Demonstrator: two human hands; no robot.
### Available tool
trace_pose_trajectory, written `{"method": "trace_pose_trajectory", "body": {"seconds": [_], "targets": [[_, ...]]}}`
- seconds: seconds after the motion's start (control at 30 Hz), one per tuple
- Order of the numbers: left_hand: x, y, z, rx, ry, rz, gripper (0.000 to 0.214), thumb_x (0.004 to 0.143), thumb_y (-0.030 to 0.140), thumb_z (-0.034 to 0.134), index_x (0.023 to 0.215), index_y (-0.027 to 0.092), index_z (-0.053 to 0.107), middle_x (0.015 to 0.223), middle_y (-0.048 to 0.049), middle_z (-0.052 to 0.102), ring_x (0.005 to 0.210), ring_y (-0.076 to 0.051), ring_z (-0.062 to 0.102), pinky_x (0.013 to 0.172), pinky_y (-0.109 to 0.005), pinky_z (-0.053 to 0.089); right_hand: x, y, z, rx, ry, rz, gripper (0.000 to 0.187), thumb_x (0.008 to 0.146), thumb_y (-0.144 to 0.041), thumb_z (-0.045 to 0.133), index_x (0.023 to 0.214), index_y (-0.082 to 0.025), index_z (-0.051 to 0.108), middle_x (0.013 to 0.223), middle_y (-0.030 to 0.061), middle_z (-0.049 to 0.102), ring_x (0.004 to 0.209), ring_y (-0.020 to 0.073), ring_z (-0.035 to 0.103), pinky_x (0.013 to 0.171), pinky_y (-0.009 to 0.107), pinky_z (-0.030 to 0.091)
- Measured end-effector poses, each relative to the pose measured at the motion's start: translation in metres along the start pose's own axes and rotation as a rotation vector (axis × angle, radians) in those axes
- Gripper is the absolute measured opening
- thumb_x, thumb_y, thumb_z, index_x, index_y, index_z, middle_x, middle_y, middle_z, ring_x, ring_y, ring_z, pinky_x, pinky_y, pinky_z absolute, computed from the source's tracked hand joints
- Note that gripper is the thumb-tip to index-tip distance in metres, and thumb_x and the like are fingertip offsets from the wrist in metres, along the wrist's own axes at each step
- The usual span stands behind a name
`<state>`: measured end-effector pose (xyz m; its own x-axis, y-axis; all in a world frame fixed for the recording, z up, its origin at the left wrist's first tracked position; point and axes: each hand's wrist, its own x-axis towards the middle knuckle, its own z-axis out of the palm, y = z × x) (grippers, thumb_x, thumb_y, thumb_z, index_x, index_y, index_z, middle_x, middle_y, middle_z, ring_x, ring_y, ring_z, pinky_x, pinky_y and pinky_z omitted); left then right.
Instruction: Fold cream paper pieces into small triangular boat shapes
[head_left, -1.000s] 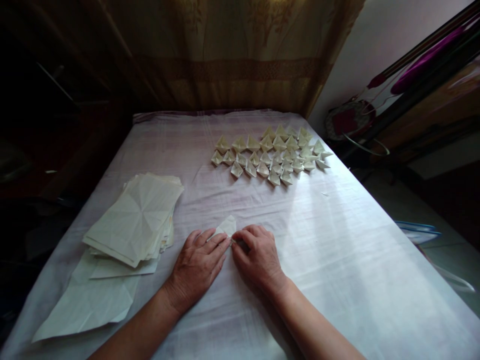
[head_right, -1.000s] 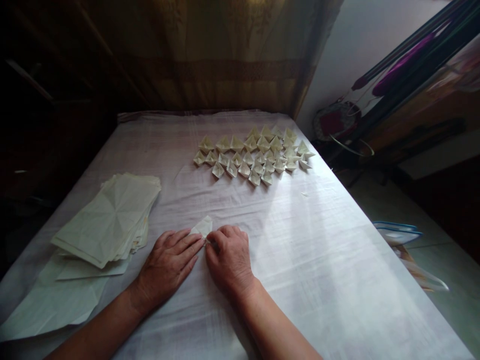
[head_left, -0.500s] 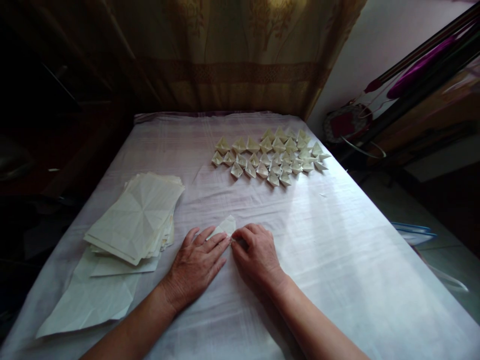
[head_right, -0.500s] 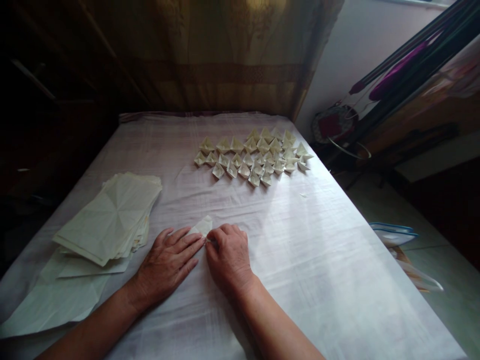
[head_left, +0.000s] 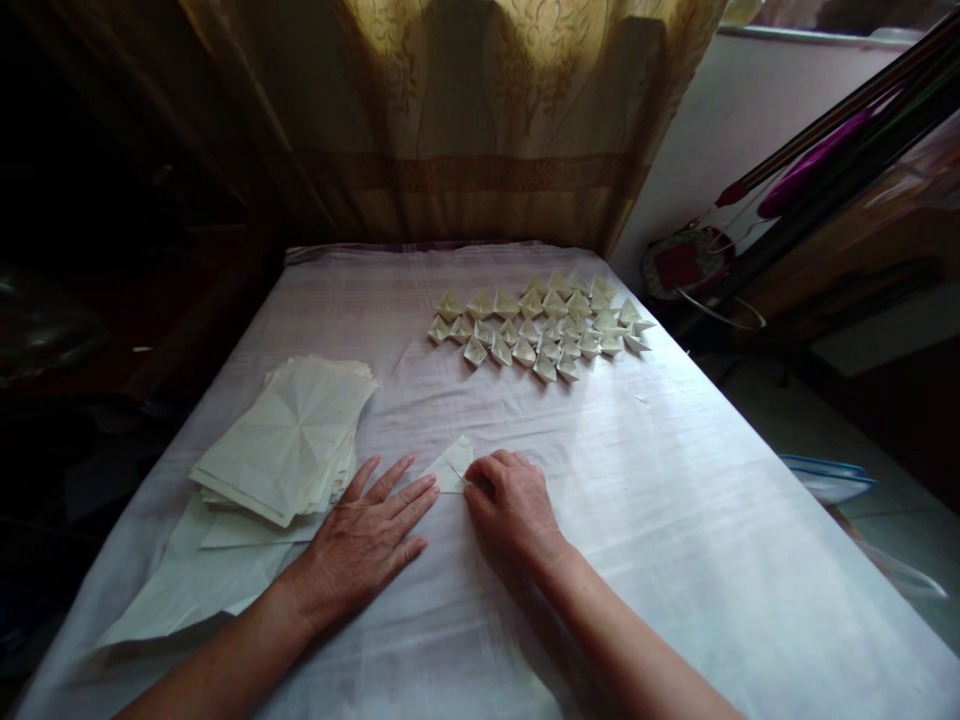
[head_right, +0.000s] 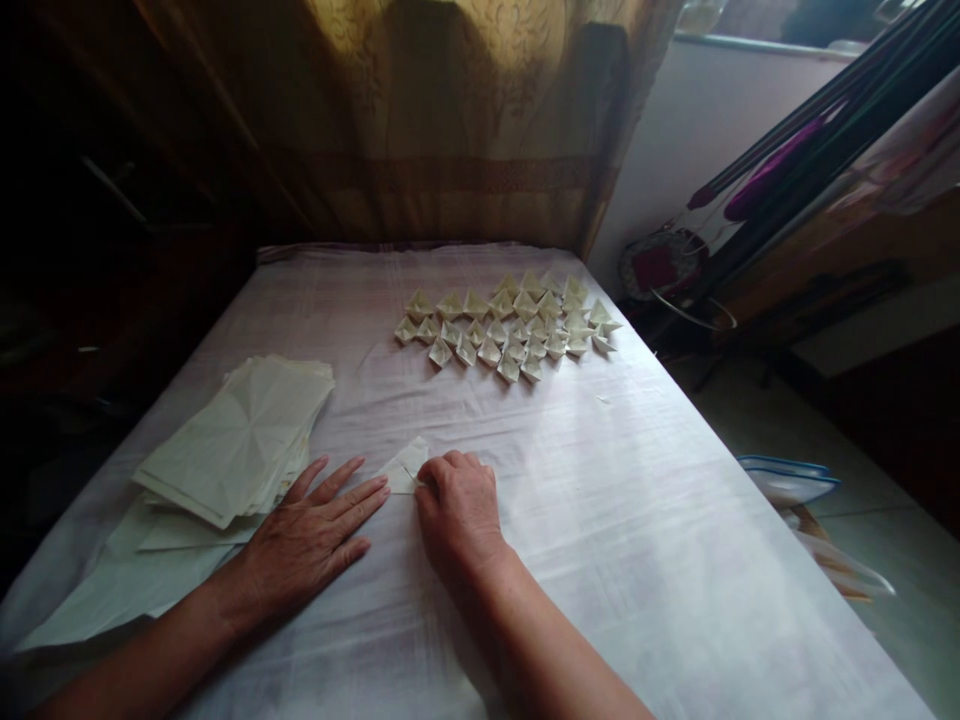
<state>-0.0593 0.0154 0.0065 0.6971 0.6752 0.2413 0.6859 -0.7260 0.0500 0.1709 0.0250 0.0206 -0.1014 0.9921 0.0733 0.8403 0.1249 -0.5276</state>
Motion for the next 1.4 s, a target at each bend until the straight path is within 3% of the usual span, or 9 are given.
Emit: {"method": "trace_pose_trajectory", "body": {"seconds": [0.13, 0.3, 0.43, 0.67, 0.83, 0.97, 1.17, 1.4], "targets": [[-0.007, -0.002, -0.006, 0.033, -0.006, -0.025, 0.042, 0.098, 0.046, 0.047, 0.136, 0.03, 0.056, 0.137, 0.0006, 0.063, 0.139, -0.024, 0.041, 0.12, -0.046, 0.009, -0.001, 0.0, 0.0, 0.005, 0.004, -0.007, 0.012, 0.08, -0.014, 0.068, 0.085, -0.025, 0.07, 0.085, 0.0006, 0.068, 0.088, 0.0203, 0.059, 0.073, 0.03, 0.03], [-0.003, 0.002, -0.015, 0.034, 0.03, -0.057, 0.034, 0.098, 0.039, 0.048, 0.124, 0.027, 0.065, 0.135, -0.0032, 0.064, 0.133, -0.027, 0.048, 0.117, -0.049, 0.02, -0.001, 0.0, -0.001, 0.025, 0.0, -0.005, 0.011, 0.08, -0.014, 0.068, 0.085, -0.024, 0.071, 0.086, 0.0009, 0.068, 0.088, 0.0202, 0.059, 0.074, 0.03, 0.03], [0.012, 0.013, -0.022, 0.072, 0.13, -0.121, 0.025, 0.098, 0.026, 0.047, 0.105, 0.021, 0.07, 0.122, -0.0058, 0.07, 0.118, -0.027, 0.058, 0.109, -0.047, 0.034, -0.002, 0.001, 0.002, 0.04, 0.026, -0.009, 0.01, 0.08, -0.015, 0.068, 0.084, -0.024, 0.071, 0.085, 0.0011, 0.067, 0.086, 0.0197, 0.058, 0.074, 0.031, 0.029], [0.048, 0.032, -0.008, -0.005, 0.195, -0.143, 0.011, 0.092, 0.021, 0.061, 0.1, 0.021, 0.067, 0.099, -0.0031, 0.07, 0.094, -0.022, 0.059, 0.089, -0.038, 0.042, -0.006, 0.01, 0.011, 0.074, 0.102, -0.068, 0.007, 0.081, -0.017, 0.07, 0.083, -0.024, 0.072, 0.082, 0.0009, 0.066, 0.084, 0.0191, 0.057, 0.075, 0.031, 0.03], [0.058, 0.025, 0.0, 0.008, 0.109, -0.07, 0.005, 0.089, 0.023, 0.067, 0.093, 0.022, 0.066, 0.087, -0.0005, 0.068, 0.087, -0.022, 0.057, 0.085, -0.038, 0.041, -0.009, 0.017, 0.015, 0.148, 0.151, -0.141, 0.009, 0.086, -0.018, 0.068, 0.086, -0.025, 0.074, 0.083, 0.0012, 0.067, 0.084, 0.0194, 0.058, 0.077, 0.032, 0.031], [0.063, 0.016, -0.003, 0.068, 0.058, 0.062, 0.008, 0.092, 0.018, 0.059, 0.086, 0.019, 0.062, 0.079, -0.0011, 0.065, 0.079, -0.021, 0.056, 0.082, -0.038, 0.04, -0.009, 0.018, 0.015, 0.157, 0.172, -0.157, 0.011, 0.083, -0.015, 0.069, 0.086, -0.024, 0.073, 0.083, 0.0014, 0.067, 0.084, 0.0199, 0.058, 0.077, 0.033, 0.032], [0.069, 0.01, -0.003, 0.163, 0.085, 0.255, 0.018, 0.095, 0.007, 0.045, 0.096, 0.016, 0.061, 0.075, -0.0015, 0.063, 0.071, -0.019, 0.056, 0.078, -0.037, 0.041, -0.009, 0.02, 0.015, 0.211, 0.186, -0.178, 0.01, 0.085, -0.015, 0.065, 0.085, -0.022, 0.071, 0.085, 0.0018, 0.068, 0.084, 0.0196, 0.059, 0.08, 0.034, 0.037], [0.07, 0.014, 0.0, 0.213, 0.15, 0.272, 0.018, 0.096, 0.008, 0.044, 0.094, 0.016, 0.06, 0.071, 0.0002, 0.062, 0.064, -0.018, 0.056, 0.074, -0.036, 0.042, -0.005, 0.031, 0.013, 0.288, 0.235, -0.211, 0.014, 0.088, -0.015, 0.057, 0.089, -0.022, 0.069, 0.088, 0.0047, 0.071, 0.085, 0.0205, 0.063, 0.08, 0.034, 0.046]]}}
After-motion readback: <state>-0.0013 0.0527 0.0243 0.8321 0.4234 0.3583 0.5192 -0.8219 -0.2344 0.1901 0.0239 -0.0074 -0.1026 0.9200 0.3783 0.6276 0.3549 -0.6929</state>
